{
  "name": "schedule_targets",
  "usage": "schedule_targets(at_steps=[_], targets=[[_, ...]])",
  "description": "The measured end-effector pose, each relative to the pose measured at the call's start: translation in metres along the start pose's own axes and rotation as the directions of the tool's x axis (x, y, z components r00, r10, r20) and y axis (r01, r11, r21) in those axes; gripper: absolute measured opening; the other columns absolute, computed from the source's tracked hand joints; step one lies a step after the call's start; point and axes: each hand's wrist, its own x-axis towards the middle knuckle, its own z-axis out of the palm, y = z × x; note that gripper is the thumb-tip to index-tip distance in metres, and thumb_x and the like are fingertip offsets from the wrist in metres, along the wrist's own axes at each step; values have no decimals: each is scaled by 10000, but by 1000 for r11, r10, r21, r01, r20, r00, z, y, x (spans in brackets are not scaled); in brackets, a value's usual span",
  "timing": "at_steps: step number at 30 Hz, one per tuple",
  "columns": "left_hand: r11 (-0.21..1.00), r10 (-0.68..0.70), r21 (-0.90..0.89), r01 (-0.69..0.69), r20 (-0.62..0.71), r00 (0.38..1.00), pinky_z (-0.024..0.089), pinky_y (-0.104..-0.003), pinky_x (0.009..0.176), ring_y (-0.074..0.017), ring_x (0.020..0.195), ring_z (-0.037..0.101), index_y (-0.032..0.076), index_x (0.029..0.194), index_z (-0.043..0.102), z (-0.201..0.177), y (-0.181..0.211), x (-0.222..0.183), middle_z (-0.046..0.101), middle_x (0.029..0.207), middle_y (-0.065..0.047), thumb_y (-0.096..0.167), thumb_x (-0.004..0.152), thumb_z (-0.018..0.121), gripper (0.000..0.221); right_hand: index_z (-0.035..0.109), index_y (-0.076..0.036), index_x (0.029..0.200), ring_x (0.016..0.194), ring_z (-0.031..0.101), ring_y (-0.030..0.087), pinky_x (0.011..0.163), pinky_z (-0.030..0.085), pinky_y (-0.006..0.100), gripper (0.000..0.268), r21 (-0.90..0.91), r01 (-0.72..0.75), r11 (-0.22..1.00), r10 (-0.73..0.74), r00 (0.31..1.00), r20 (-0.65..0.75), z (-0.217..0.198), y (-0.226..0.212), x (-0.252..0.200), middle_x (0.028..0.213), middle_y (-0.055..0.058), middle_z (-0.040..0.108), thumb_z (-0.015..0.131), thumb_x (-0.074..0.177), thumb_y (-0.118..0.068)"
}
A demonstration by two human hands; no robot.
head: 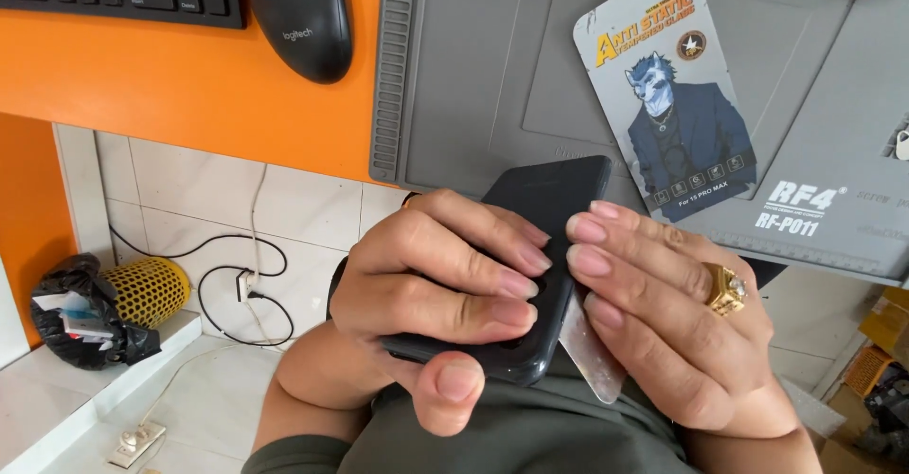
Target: Using a thin prying tool to carefully remove the back cover of a smartphone at a repair station.
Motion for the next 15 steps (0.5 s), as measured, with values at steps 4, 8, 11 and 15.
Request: schedule_targets(at_steps=[4, 8, 11, 15], targets=[[999, 36, 3, -36, 11, 999, 726, -384, 827, -270, 853, 748, 64, 957, 738, 2, -2, -5, 695, 951, -63, 313, 1085, 621, 303, 547, 69, 1253, 1208, 746, 554, 1072, 699, 746, 183, -65, 105, 992, -108, 993, -38, 7, 11, -8, 1287, 357, 647, 590, 1085, 10], [999, 4, -34, -1, 90, 996, 717, -383, 819, -279, 869, 748, 41, 951, 745, -5, -1, -3, 700, 971, -78, 286, 1066, 645, 289, 573, 31, 1255, 1257, 770, 492, 1139, 698, 673, 185, 22, -18, 1000, 18, 1000, -2, 2, 3, -1, 1326, 302, 678, 617, 1079, -1], [999, 18, -38, -13, 118, 993, 707, -374, 784, -278, 850, 736, 34, 931, 742, -4, -3, -1, 695, 957, -86, 271, 1037, 648, 275, 619, 30, 1140, 1172, 806, 457, 1100, 716, 619, 109, 116, -42, 992, 52, 995, -88, 11, 12, 7, 1223, 284, 720, 631, 1033, 12], [999, -15, -35, 17, 55, 998, 682, -349, 743, -264, 786, 720, 48, 878, 737, 4, 0, 0, 696, 893, -79, 278, 1028, 663, 284, 663, 45, 1022, 1055, 848, 448, 996, 761, 596, 91, 128, 21, 992, -3, 990, -140, 7, 13, 22, 1092, 277, 757, 689, 976, -29]])
